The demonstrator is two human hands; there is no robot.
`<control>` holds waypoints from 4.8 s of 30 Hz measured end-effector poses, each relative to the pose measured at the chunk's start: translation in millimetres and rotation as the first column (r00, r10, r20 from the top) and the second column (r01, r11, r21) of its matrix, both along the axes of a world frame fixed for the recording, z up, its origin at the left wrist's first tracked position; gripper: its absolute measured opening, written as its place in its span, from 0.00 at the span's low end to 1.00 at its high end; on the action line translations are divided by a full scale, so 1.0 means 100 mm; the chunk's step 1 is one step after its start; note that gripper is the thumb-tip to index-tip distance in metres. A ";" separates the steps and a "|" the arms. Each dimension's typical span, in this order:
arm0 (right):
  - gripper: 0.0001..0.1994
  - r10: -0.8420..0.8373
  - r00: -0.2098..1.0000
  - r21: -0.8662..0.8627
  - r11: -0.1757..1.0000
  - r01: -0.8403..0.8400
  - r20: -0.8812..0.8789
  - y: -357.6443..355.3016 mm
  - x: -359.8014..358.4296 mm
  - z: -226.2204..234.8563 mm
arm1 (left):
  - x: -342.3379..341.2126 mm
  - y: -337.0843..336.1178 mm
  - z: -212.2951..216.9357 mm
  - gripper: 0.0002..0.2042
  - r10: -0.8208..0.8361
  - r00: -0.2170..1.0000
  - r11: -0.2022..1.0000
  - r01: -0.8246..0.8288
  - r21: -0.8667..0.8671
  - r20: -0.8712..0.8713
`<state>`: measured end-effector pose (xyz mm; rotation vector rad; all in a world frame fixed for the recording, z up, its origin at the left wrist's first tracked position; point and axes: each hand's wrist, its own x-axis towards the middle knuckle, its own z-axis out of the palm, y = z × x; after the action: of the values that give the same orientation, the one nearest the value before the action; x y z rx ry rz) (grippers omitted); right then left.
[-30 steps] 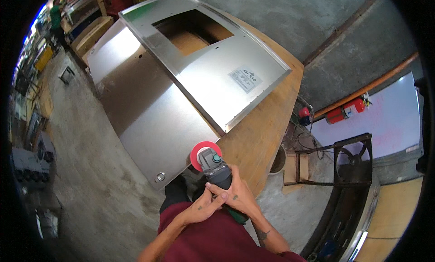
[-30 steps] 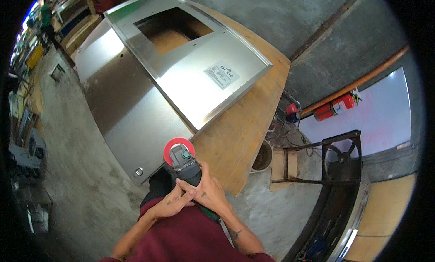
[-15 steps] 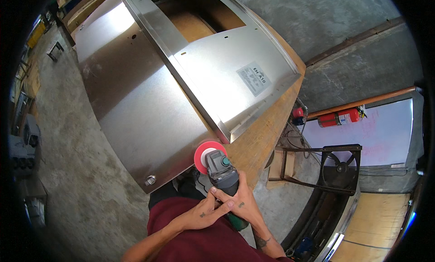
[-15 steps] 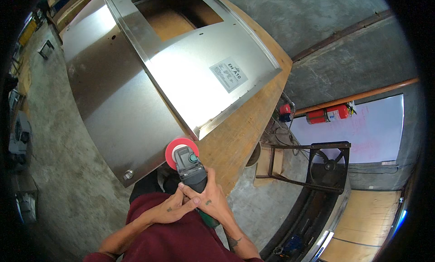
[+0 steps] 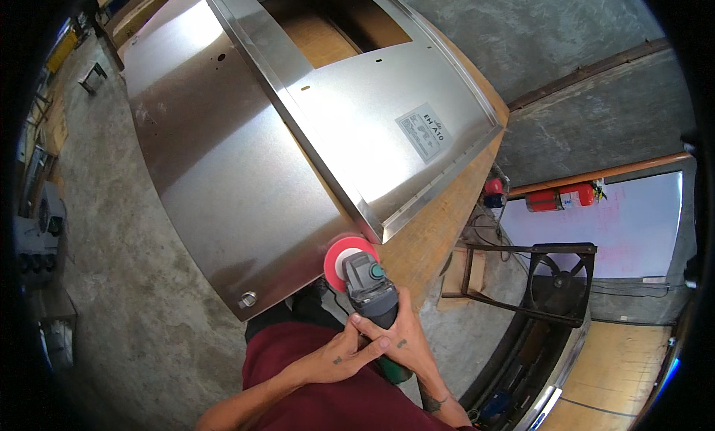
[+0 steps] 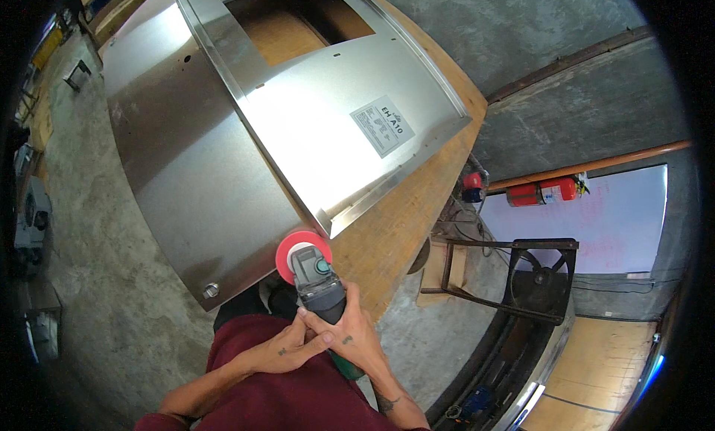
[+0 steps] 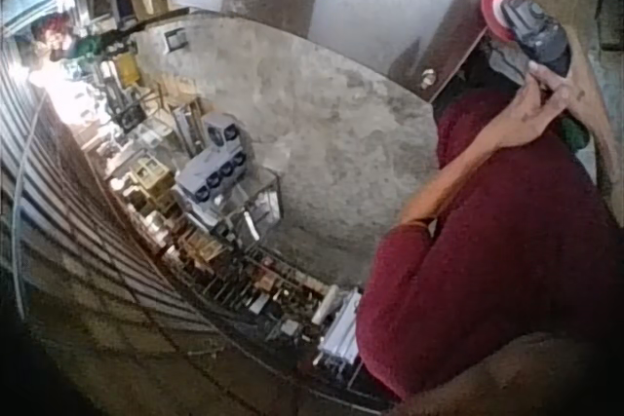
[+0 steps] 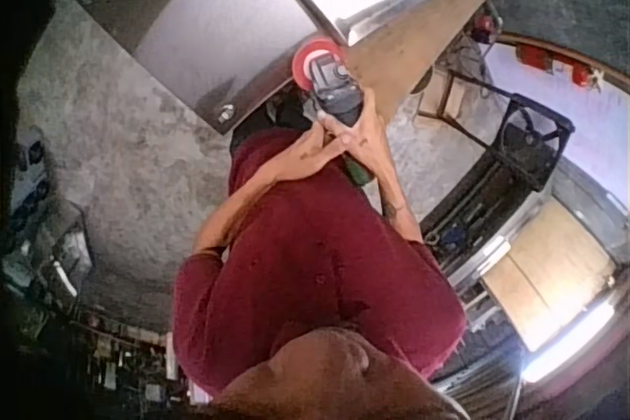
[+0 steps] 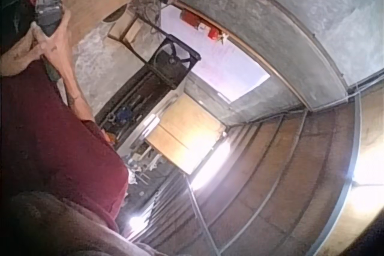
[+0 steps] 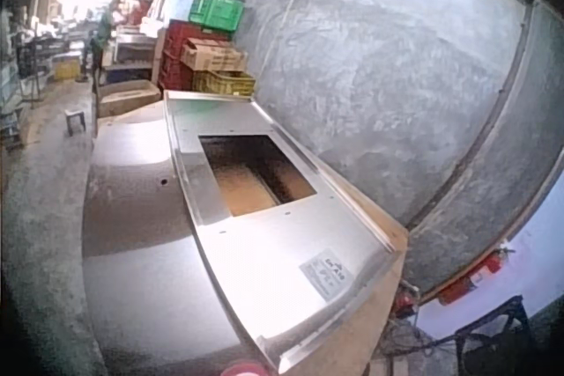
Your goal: The person uses an angle grinder with a polishing pad to smooth and polish the edges and surfaces of a stainless steel range hood. They move the tool along the edges and flat panels, then briefly handle a metal pipe before resuming polishing.
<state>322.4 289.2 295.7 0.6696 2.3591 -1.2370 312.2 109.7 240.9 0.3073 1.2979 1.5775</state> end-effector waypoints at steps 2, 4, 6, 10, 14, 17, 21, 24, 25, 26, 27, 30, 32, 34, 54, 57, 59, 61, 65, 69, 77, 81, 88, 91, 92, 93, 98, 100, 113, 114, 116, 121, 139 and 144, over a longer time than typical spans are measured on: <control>0.50 -0.016 1.000 -0.008 1.000 0.016 -0.003 0.00 0.00 0.01 | 0.04 0.03 -0.05 0.44 0.023 1.000 0.999 -0.022 0.036 -0.009; 0.47 -0.046 0.999 -0.025 0.999 0.046 0.012 -0.01 -0.03 0.03 | 0.06 0.03 -0.06 0.43 0.028 1.000 0.999 -0.028 0.047 -0.005; 0.47 -0.040 0.999 -0.024 0.999 0.040 0.011 0.01 -0.02 0.03 | 0.03 0.03 -0.03 0.43 0.011 1.000 0.999 -0.011 0.035 0.010; 0.46 -0.031 0.999 -0.002 1.000 0.032 0.025 0.02 -0.01 0.04 | 0.03 0.05 -0.04 0.42 -0.003 1.000 1.000 0.003 0.031 0.012; 0.45 -0.034 0.999 -0.014 0.999 0.034 0.014 0.03 -0.01 0.04 | 0.02 0.05 -0.01 0.42 -0.023 1.000 1.000 0.023 0.009 0.020; 0.45 -0.040 0.999 -0.010 0.999 0.040 0.013 0.02 -0.02 0.08 | 0.04 0.07 -0.03 0.47 0.014 1.000 0.999 -0.013 0.038 -0.022; 0.48 -0.009 1.000 -0.009 1.000 0.009 -0.017 0.04 0.02 0.06 | -0.04 0.02 0.16 0.50 -0.014 1.000 1.000 0.013 0.024 0.014; 0.46 -0.032 0.999 -0.004 0.999 0.032 -0.009 0.02 0.02 0.09 | -0.05 0.02 0.17 0.49 -0.020 1.000 0.999 0.020 0.036 -0.001; 0.45 -0.052 0.999 -0.002 0.999 0.052 -0.001 0.01 0.01 0.11 | -0.06 0.02 0.19 0.49 -0.020 1.000 1.000 0.020 0.022 0.005; 0.45 -0.055 0.998 -0.008 0.998 0.055 -0.011 0.01 0.02 0.12 | -0.06 0.02 0.22 0.49 -0.020 1.000 1.000 0.020 0.007 0.012; 0.44 -0.058 0.998 -0.014 0.998 0.058 -0.021 0.01 0.02 0.12 | -0.06 0.02 0.23 0.48 -0.021 1.000 1.000 0.021 -0.008 0.018; 0.43 -0.068 0.997 -0.036 0.997 0.067 -0.022 0.00 0.01 0.17 | 0.00 0.04 0.17 0.49 0.027 0.998 1.000 -0.026 0.016 -0.065; 0.43 -0.075 0.997 -0.048 0.996 0.075 -0.010 0.01 0.02 0.19 | -0.02 0.02 0.22 0.48 0.001 0.999 1.000 -0.001 0.013 -0.038; 0.43 -0.083 0.997 -0.055 0.995 0.083 0.004 0.02 0.03 0.20 | -0.06 0.01 0.29 0.48 -0.027 1.000 1.000 0.027 0.008 -0.016; 0.45 -0.076 0.997 -0.006 0.997 0.076 0.010 0.01 0.01 0.28 | -0.11 0.00 0.34 0.44 -0.075 0.997 0.997 0.074 -0.028 -0.009; 0.45 -0.075 0.997 -0.010 0.997 0.075 0.004 0.01 0.01 0.22 | -0.07 0.01 0.27 0.47 -0.026 0.999 0.998 0.028 0.049 -0.033; 0.44 -0.069 0.998 -0.008 0.998 0.069 -0.002 0.01 0.01 0.20 | -0.04 0.03 0.18 0.47 -0.037 0.999 0.999 0.038 0.027 -0.018; 0.44 -0.063 0.998 -0.007 0.998 0.063 -0.009 0.01 -0.01 0.19 | -0.02 0.03 0.14 0.47 -0.027 1.000 0.999 0.028 0.025 -0.015; 0.45 -0.079 0.997 -0.039 0.996 0.079 0.010 0.01 -0.03 0.16 | -0.04 0.03 0.13 0.45 -0.020 1.000 1.000 0.020 0.018 -0.002; 0.45 -0.070 0.997 -0.034 0.997 0.071 0.030 -0.01 -0.08 0.18 | 0.02 0.06 0.02 0.43 0.027 1.000 0.999 -0.026 0.025 -0.015; 0.46 -0.048 0.999 -0.021 0.999 0.048 0.019 0.01 -0.06 0.09 | -0.08 0.02 0.08 0.50 -0.050 0.998 0.999 0.050 0.000 0.022; 0.46 -0.056 0.998 -0.023 0.998 0.056 0.020 0.01 -0.05 0.09 | -0.05 0.04 0.10 0.45 0.030 0.999 1.000 -0.030 0.002 -0.029; 0.44 -0.105 0.994 -0.050 0.993 0.106 0.029 0.01 0.00 0.21 | -0.04 0.03 0.24 0.46 0.006 0.999 1.000 -0.005 0.007 -0.048; 0.43 -0.106 0.994 -0.051 0.993 0.106 -0.008 0.02 0.04 0.24 | -0.03 0.03 0.29 0.45 -0.002 0.999 1.000 0.004 0.030 -0.054; 0.46 -0.088 0.996 -0.052 0.995 0.087 -0.010 0.02 0.04 0.27 | -0.06 0.02 0.32 0.45 -0.015 0.999 0.999 0.016 0.032 -0.042; 0.49 -0.069 0.998 -0.052 0.996 0.068 -0.012 0.02 0.02 0.30 | -0.07 0.01 0.34 0.45 -0.028 0.999 0.999 0.029 0.034 -0.029; 0.51 -0.044 0.999 -0.022 0.999 0.044 -0.008 0.03 0.02 0.33 | -0.03 0.02 0.32 0.44 -0.010 0.998 0.999 0.013 0.043 -0.060; 0.51 -0.041 0.999 -0.003 0.999 0.041 -0.018 0.02 0.03 0.32 | -0.03 0.02 0.30 0.44 -0.035 0.998 0.999 0.037 0.028 -0.059; 0.51 -0.038 0.999 0.012 0.999 0.038 -0.013 -0.01 0.00 0.33 | -0.03 0.02 0.23 0.44 -0.054 0.998 0.999 0.054 -0.005 -0.043; 0.50 -0.037 0.999 0.006 0.999 0.037 -0.020 -0.01 0.00 0.32 | -0.04 0.02 0.23 0.44 -0.053 0.998 0.999 0.053 -0.006 -0.034; 0.49 -0.040 0.999 -0.004 0.999 0.040 -0.020 -0.01 -0.01 0.30 | -0.07 0.02 0.27 0.43 -0.060 0.998 0.998 0.060 -0.020 -0.026; 0.42 -0.087 0.996 -0.004 0.996 0.087 -0.017 -0.01 -0.02 0.18 | 0.07 0.07 0.01 0.49 0.056 0.996 0.996 -0.051 0.070 -0.071; 0.43 -0.100 0.994 -0.062 0.993 0.097 -0.047 0.01 -0.01 0.08 | 0.02 0.06 0.01 0.46 0.013 1.000 0.998 -0.015 0.063 0.027; 0.47 -0.080 0.997 -0.049 0.996 0.079 -0.013 0.01 0.00 0.20 | 0.05 0.07 0.02 0.44 -0.028 0.999 0.999 0.029 0.043 -0.019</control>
<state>322.5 290.7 315.8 0.7473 2.3270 -1.3326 317.2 117.0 243.3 0.3663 1.2692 1.5834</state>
